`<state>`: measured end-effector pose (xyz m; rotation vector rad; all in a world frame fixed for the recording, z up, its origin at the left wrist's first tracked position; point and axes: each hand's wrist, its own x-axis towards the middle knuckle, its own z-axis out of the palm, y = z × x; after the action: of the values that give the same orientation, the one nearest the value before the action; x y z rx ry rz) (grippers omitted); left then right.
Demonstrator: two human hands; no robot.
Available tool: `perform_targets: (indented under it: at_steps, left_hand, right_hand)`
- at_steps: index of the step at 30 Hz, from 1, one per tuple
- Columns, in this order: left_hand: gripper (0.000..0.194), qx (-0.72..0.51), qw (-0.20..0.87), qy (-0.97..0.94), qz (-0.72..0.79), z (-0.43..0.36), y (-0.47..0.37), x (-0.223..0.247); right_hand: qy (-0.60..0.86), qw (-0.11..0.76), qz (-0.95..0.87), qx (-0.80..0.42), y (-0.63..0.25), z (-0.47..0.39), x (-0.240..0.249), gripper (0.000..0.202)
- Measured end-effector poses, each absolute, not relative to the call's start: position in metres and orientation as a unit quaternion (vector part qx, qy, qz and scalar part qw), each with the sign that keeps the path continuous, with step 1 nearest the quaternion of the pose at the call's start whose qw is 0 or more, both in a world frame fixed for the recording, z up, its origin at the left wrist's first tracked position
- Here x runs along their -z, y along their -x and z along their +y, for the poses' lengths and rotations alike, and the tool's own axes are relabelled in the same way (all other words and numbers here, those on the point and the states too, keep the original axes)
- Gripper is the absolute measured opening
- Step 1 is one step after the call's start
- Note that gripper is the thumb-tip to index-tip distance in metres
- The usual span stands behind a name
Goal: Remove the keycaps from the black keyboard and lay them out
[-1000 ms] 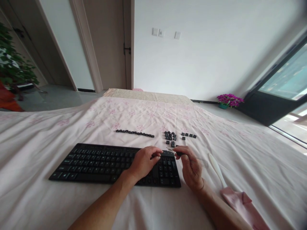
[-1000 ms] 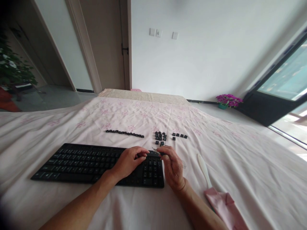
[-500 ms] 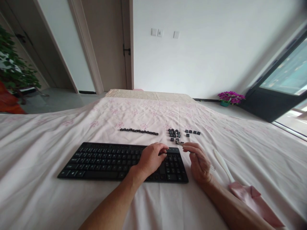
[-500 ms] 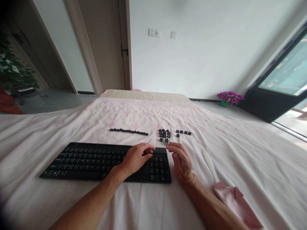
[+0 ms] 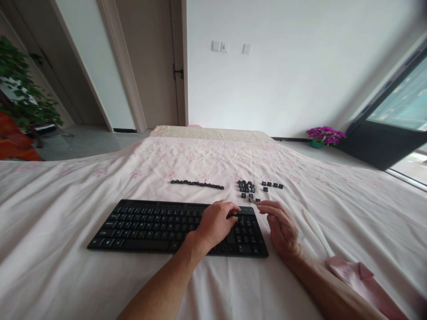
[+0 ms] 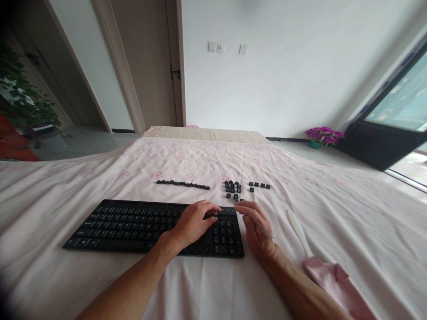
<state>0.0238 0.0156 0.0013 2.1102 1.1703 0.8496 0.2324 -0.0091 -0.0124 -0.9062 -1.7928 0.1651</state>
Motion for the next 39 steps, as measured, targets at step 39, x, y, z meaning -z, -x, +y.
perform_targets:
  at_steps: [39]
  left_hand:
    - [0.035,-0.285,0.245,-0.808,0.454,0.014,-0.027,0.0]
  right_hand:
    - [0.433,0.542,-0.71,-0.123,-0.223,-0.008,0.01,0.024]
